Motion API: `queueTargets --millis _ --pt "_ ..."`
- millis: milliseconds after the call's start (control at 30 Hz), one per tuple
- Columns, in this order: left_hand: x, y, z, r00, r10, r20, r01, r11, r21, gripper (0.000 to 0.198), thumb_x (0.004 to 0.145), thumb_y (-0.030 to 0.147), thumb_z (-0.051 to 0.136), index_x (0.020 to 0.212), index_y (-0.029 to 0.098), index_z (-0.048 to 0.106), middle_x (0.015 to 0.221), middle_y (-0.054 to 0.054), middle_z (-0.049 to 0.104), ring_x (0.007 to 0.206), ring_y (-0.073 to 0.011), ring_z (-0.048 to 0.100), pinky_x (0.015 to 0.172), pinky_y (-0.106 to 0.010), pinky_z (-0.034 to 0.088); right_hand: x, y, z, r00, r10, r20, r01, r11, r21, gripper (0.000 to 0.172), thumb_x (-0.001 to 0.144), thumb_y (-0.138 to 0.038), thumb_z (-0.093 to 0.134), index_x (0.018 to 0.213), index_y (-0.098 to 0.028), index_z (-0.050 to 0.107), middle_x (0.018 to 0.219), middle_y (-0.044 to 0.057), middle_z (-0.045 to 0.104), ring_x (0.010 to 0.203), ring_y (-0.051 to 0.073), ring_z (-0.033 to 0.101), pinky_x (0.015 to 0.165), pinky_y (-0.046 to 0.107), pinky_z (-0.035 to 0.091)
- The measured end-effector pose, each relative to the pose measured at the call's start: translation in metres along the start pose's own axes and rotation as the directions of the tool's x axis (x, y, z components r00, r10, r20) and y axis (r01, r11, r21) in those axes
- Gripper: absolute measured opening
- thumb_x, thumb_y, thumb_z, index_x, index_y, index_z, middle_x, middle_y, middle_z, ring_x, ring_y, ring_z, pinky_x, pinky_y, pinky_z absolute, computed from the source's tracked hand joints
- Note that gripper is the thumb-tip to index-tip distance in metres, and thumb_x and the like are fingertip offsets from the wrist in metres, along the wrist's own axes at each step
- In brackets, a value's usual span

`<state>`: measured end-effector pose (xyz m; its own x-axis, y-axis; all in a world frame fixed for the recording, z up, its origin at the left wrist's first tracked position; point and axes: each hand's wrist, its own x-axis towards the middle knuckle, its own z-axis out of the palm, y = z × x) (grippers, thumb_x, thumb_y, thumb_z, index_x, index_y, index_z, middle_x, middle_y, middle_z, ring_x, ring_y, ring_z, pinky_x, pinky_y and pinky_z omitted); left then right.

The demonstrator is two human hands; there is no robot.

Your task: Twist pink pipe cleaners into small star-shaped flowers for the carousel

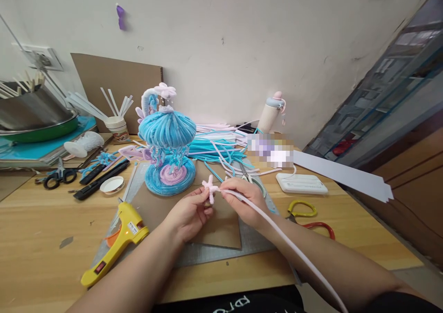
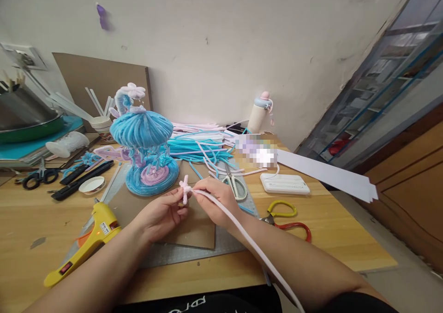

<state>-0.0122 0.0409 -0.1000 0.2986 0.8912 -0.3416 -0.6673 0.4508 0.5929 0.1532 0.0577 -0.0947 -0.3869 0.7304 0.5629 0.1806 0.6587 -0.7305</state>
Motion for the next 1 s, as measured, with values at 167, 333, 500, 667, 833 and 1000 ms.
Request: queueTargets --millis 167,333,500,667,833,1000 --pt "-0.0008 0.0011 -0.0014 0.998 0.057 0.011 -0.057 0.998 0.029 0.021 0.066 0.015 0.075 0.079 0.013 0.059 0.062 0.004 0.049 0.046 -0.0019 0.033 0.042 -0.014 0.025 -0.0007 -0.0024 -0.0008 0.998 -0.067 0.011 0.067 0.998 -0.015 0.010 0.084 -0.019 0.052 0.087 -0.021 0.061 0.085 0.005 0.063 0.079 0.017 0.058 0.074 0.031 0.046" --pt "-0.0045 0.0034 0.0034 0.987 0.162 0.016 -0.162 0.964 0.209 0.025 0.062 0.022 0.078 0.074 0.015 0.057 0.065 0.004 0.053 0.048 -0.0027 0.034 0.042 -0.015 0.021 -0.0006 -0.0018 -0.0009 0.989 0.148 -0.031 -0.145 0.987 0.071 0.010 0.087 -0.024 0.050 0.086 -0.020 0.059 0.076 0.003 0.060 0.070 0.015 0.056 0.063 0.027 0.045" --pt "-0.0046 0.0034 0.0074 0.927 0.375 0.014 -0.336 0.812 0.478 0.022 0.062 0.028 0.077 0.068 0.014 0.060 0.066 0.000 0.060 0.061 -0.0092 0.050 0.056 -0.019 0.036 0.0011 -0.0027 0.0001 0.995 0.085 -0.056 -0.084 0.996 0.024 0.008 0.085 -0.022 0.053 0.082 -0.020 0.060 0.078 0.003 0.061 0.072 0.015 0.057 0.067 0.028 0.046" --pt "-0.0017 -0.0003 0.0041 0.882 0.471 0.018 -0.388 0.703 0.596 0.019 0.059 0.025 0.077 0.067 0.015 0.063 0.065 0.000 0.063 0.064 -0.0127 0.054 0.064 -0.022 0.040 -0.0009 -0.0033 0.0015 0.971 -0.241 0.007 0.237 0.950 -0.205 0.012 0.082 -0.015 0.055 0.088 -0.022 0.063 0.088 0.006 0.067 0.085 0.019 0.060 0.078 0.035 0.046" --pt "-0.0005 -0.0024 0.0024 0.909 0.410 -0.072 -0.330 0.815 0.476 0.029 0.053 0.024 0.081 0.070 0.015 0.060 0.067 0.000 0.063 0.062 -0.0105 0.055 0.060 -0.020 0.040 -0.0024 -0.0014 0.0033 0.958 -0.274 0.087 0.288 0.896 -0.338 0.017 0.084 -0.014 0.054 0.094 -0.023 0.063 0.093 0.007 0.068 0.088 0.021 0.059 0.080 0.038 0.045" --pt "-0.0020 -0.0042 0.0040 0.942 0.323 -0.094 -0.264 0.883 0.388 0.027 0.057 0.027 0.080 0.074 0.015 0.062 0.068 0.001 0.063 0.059 -0.0071 0.052 0.055 -0.018 0.036 -0.0026 -0.0028 0.0043 0.959 -0.264 0.102 0.282 0.873 -0.399 0.017 0.085 -0.013 0.053 0.095 -0.022 0.062 0.094 0.006 0.067 0.087 0.020 0.057 0.078 0.037 0.043"
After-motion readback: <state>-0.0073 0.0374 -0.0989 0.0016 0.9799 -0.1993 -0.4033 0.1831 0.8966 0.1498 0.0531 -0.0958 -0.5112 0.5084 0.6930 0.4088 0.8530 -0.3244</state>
